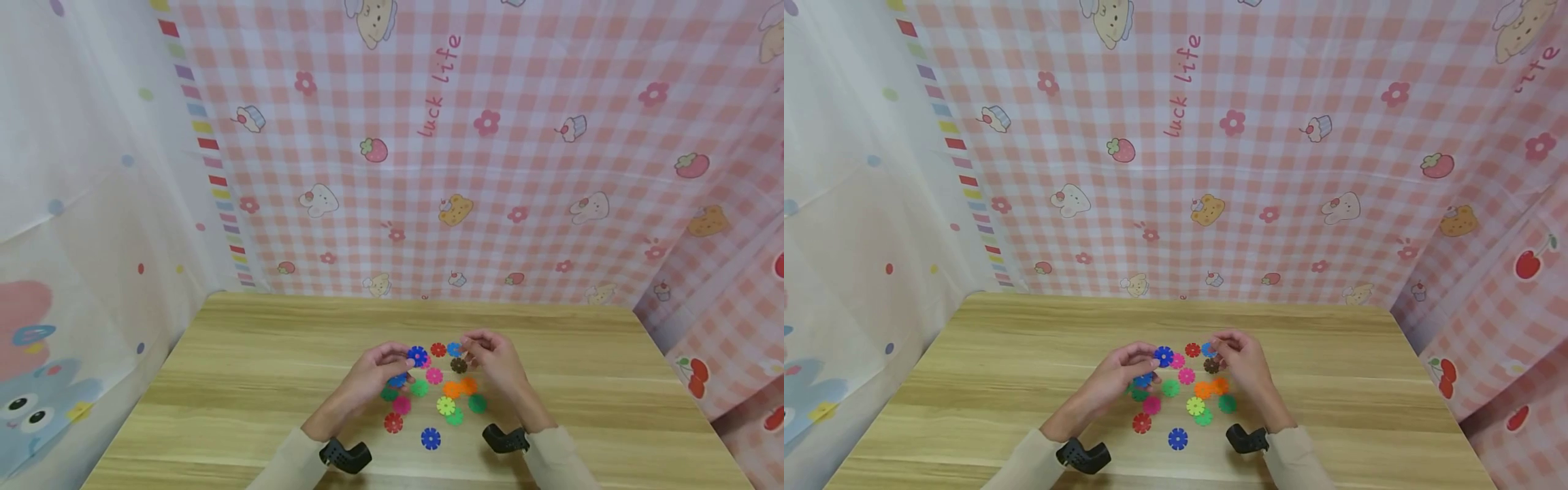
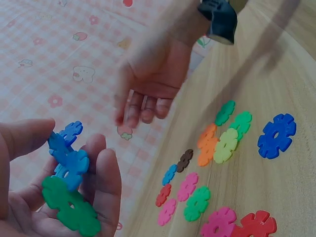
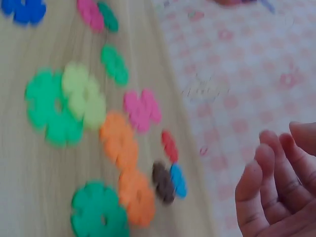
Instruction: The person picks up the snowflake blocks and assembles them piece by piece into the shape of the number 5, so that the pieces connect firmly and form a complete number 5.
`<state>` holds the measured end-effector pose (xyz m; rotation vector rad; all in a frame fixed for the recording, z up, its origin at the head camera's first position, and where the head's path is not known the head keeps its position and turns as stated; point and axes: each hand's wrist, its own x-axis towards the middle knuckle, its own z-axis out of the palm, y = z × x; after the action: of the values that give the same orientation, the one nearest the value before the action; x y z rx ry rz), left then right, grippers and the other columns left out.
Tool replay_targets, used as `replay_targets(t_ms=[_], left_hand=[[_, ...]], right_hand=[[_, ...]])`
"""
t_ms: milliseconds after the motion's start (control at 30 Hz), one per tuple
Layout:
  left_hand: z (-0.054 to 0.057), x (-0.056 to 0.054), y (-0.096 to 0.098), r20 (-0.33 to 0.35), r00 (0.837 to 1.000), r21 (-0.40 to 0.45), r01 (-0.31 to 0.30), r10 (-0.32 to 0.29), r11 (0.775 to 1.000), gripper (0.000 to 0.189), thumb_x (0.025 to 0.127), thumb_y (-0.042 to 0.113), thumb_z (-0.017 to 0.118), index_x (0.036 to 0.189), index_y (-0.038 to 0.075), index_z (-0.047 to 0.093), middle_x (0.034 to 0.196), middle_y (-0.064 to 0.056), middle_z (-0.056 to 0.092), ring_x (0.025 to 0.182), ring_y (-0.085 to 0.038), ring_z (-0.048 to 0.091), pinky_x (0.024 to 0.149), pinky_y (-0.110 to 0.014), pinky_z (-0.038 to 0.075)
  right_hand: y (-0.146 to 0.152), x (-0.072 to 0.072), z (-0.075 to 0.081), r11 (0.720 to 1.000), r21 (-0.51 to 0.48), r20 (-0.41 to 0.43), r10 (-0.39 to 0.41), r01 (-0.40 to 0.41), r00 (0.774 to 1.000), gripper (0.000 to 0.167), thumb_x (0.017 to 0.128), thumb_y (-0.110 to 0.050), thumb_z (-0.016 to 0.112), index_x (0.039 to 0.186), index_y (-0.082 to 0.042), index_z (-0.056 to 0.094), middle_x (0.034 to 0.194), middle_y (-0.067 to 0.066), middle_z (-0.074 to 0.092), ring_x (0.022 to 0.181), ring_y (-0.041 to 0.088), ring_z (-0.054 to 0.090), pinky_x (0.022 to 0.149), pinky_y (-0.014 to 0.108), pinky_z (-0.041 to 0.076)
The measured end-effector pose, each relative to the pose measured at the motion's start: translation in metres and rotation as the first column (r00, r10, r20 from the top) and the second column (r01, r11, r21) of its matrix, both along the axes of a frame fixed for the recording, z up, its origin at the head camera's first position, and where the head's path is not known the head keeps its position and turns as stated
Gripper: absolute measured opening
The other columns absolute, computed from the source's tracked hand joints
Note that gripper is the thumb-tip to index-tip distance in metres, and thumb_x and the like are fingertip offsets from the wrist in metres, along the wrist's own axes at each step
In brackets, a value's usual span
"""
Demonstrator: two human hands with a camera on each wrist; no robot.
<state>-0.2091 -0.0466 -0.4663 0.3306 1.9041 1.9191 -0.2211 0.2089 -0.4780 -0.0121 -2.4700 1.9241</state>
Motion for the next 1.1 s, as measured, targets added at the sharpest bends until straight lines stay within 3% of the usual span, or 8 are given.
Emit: replay_targets(t_ms=[200,500,700,833,1100], left_hand=[[0.000,0.000,-0.001,0.002,1.000,-0.002,0.008,-0.008,1.000,0.036,0.098,0.023,0.062,0.127,0.002,0.054,0.104,-0.006,0.067,0.085,-0.020,0.068,0.082,-0.043,0.057],[-0.001,0.000,0.001,0.002,1.000,0.015,-0.002,0.002,1.000,0.037,0.097,0.023,0.063,0.127,0.002,0.054,0.107,-0.008,0.066,0.083,-0.019,0.067,0.079,-0.043,0.057],[-0.001,0.000,0.001,-0.011,1.000,0.006,-0.026,0.026,1.000,0.034,0.097,0.022,0.064,0.124,0.003,0.055,0.104,-0.008,0.063,0.087,-0.027,0.067,0.079,-0.045,0.057],[-0.001,0.001,0.001,-0.014,0.999,0.016,-0.032,0.033,0.999,0.034,0.097,0.021,0.064,0.123,0.002,0.055,0.101,-0.007,0.062,0.084,-0.024,0.066,0.076,-0.040,0.057],[-0.001,-0.001,-0.001,-0.021,0.999,0.026,-0.049,0.049,0.998,0.030,0.096,0.019,0.065,0.119,0.003,0.056,0.101,-0.005,0.063,0.088,-0.026,0.066,0.083,-0.043,0.055]], right_hand=[[0.015,-0.009,-0.015,0.992,0.106,0.018,-0.069,0.067,0.997,0.018,0.097,-0.008,0.061,0.110,0.003,0.067,0.099,0.015,0.069,0.080,0.021,0.060,0.068,0.025,0.053],[0.014,-0.020,-0.045,0.971,0.240,-0.002,-0.018,0.018,1.000,0.011,0.088,0.001,0.068,0.098,0.001,0.069,0.088,0.009,0.068,0.077,0.017,0.057,0.068,0.024,0.048],[0.010,-0.018,-0.043,0.960,0.280,0.056,0.010,-0.025,0.998,0.015,0.085,-0.005,0.073,0.099,-0.003,0.068,0.088,0.007,0.064,0.077,0.019,0.054,0.068,0.029,0.046],[0.007,-0.016,-0.042,0.956,0.292,0.087,0.014,-0.039,0.996,0.018,0.085,-0.009,0.077,0.100,-0.004,0.068,0.089,0.006,0.058,0.079,0.020,0.051,0.068,0.030,0.043],[0.004,-0.014,-0.043,0.928,0.373,0.062,-0.013,-0.011,0.998,0.015,0.084,-0.009,0.078,0.094,-0.005,0.068,0.088,0.006,0.054,0.078,0.021,0.049,0.067,0.030,0.040]])
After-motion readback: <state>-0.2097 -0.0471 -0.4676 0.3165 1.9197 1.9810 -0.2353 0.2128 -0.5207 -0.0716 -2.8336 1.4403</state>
